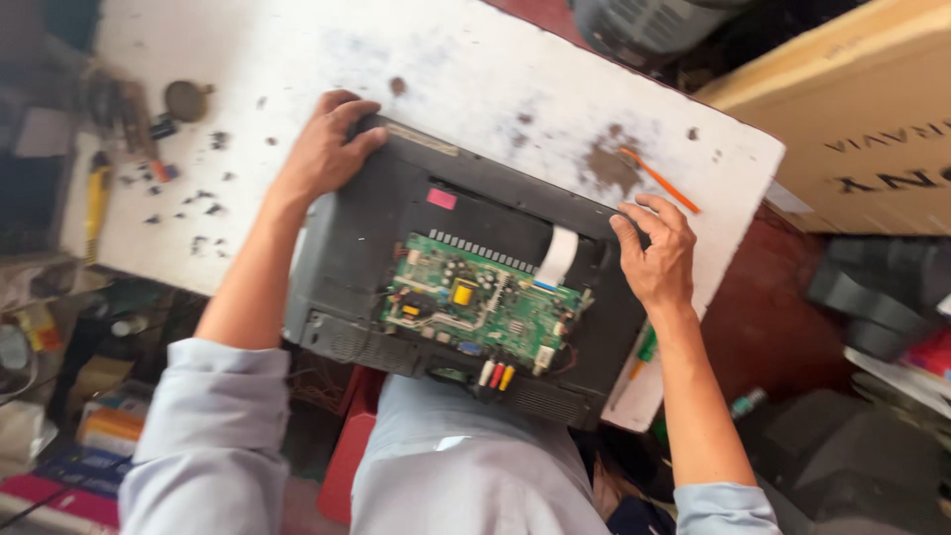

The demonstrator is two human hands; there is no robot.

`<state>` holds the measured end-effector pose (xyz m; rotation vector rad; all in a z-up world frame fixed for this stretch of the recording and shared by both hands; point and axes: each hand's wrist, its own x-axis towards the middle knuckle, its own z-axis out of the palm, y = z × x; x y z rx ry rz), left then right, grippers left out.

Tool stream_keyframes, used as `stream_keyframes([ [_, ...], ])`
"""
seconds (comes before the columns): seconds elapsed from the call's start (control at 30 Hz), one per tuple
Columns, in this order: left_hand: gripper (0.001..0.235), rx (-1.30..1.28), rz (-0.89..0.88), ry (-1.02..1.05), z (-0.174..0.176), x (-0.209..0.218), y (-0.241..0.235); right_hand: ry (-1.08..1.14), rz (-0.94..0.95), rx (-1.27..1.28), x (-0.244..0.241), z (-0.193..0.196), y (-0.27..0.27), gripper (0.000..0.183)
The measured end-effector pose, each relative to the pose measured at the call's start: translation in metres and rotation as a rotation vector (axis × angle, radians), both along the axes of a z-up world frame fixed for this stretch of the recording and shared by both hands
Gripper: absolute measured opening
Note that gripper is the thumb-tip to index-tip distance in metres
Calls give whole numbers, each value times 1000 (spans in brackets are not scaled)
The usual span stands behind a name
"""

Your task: The person reassembles a CRT television by inserting a circuit board into the chassis, securing it with screws, and fitting the rear cover. They use a screwdriver to tighten screws and handle the TV casing and internal components.

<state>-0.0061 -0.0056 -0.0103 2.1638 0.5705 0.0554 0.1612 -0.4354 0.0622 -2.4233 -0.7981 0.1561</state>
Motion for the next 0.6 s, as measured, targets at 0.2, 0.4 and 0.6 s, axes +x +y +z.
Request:
stream_keyframes([
  [0.2, 37, -155, 205, -67, -6, -6, -4, 85, 226, 59, -9, 15, 78, 24],
  [0.4, 34, -195, 267, -71, -1, -10, -10, 167, 478, 95, -22, 4, 171, 39],
  [0.6, 36, -259, 270, -44, 0, -10, -7, 271, 459, -23, -22, -14, 198, 39],
])
